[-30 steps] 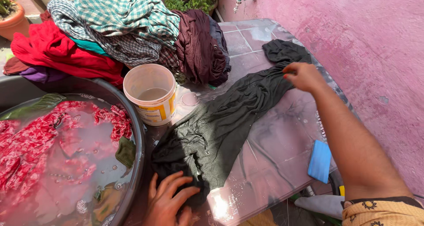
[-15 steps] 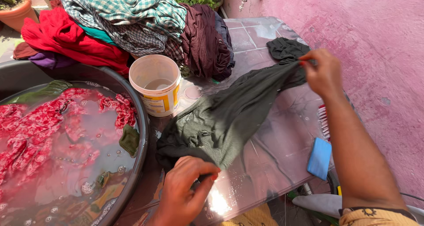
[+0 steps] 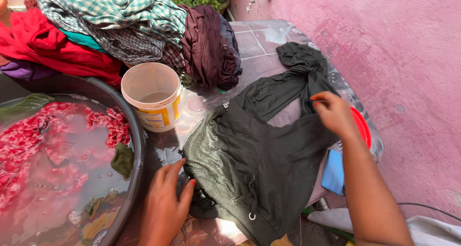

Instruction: The person washes clothes by hand in a basin and on a tabletop, applying detergent from a container and scrubbing the garments with a brush and a small blue tool.

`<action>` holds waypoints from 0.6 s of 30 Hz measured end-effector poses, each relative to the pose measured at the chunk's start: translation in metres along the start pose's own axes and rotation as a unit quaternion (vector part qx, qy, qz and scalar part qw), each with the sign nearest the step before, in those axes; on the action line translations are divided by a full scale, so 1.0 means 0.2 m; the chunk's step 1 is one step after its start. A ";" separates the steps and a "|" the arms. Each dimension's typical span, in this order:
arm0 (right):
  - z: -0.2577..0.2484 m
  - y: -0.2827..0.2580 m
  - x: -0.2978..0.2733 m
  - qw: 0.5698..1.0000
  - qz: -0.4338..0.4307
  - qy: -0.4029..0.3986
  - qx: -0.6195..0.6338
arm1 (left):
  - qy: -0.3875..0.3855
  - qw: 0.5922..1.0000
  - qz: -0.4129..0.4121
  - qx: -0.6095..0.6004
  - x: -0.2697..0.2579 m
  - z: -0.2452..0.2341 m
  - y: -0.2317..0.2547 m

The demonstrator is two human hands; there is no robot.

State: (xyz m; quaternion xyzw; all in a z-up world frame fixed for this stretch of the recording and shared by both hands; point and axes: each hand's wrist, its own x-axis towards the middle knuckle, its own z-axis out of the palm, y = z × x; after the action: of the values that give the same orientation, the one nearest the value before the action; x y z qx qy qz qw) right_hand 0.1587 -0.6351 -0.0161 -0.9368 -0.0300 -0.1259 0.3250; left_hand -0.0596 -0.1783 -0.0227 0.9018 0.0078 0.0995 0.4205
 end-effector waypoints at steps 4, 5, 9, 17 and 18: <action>0.29 -0.09 0.23 0.988 -0.129 -0.027 -0.083 | -0.114 0.992 -0.015 -0.051 -0.11 0.10 -0.27; 0.36 -0.09 0.29 0.974 -0.195 -0.013 -0.111 | -0.098 0.994 -0.016 -0.049 -0.13 0.14 -0.29; 0.60 -0.08 0.54 0.970 -0.188 -0.051 -0.145 | -0.008 0.997 -0.062 -0.043 -0.10 0.22 -0.18; 0.16 -0.15 0.98 0.965 -0.131 0.204 -0.105 | 0.256 0.965 0.029 -0.045 0.12 0.10 0.05; 0.05 -0.17 0.99 0.960 -0.133 0.210 -0.125 | 0.260 0.964 0.050 -0.034 0.12 0.10 0.07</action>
State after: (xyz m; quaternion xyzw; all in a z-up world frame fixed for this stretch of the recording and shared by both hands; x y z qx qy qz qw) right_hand 0.3484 -0.6079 0.0469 -0.9101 -0.0698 -0.3646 0.1842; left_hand -0.0327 -0.2004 -0.0210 0.8293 0.0683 0.3514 0.4292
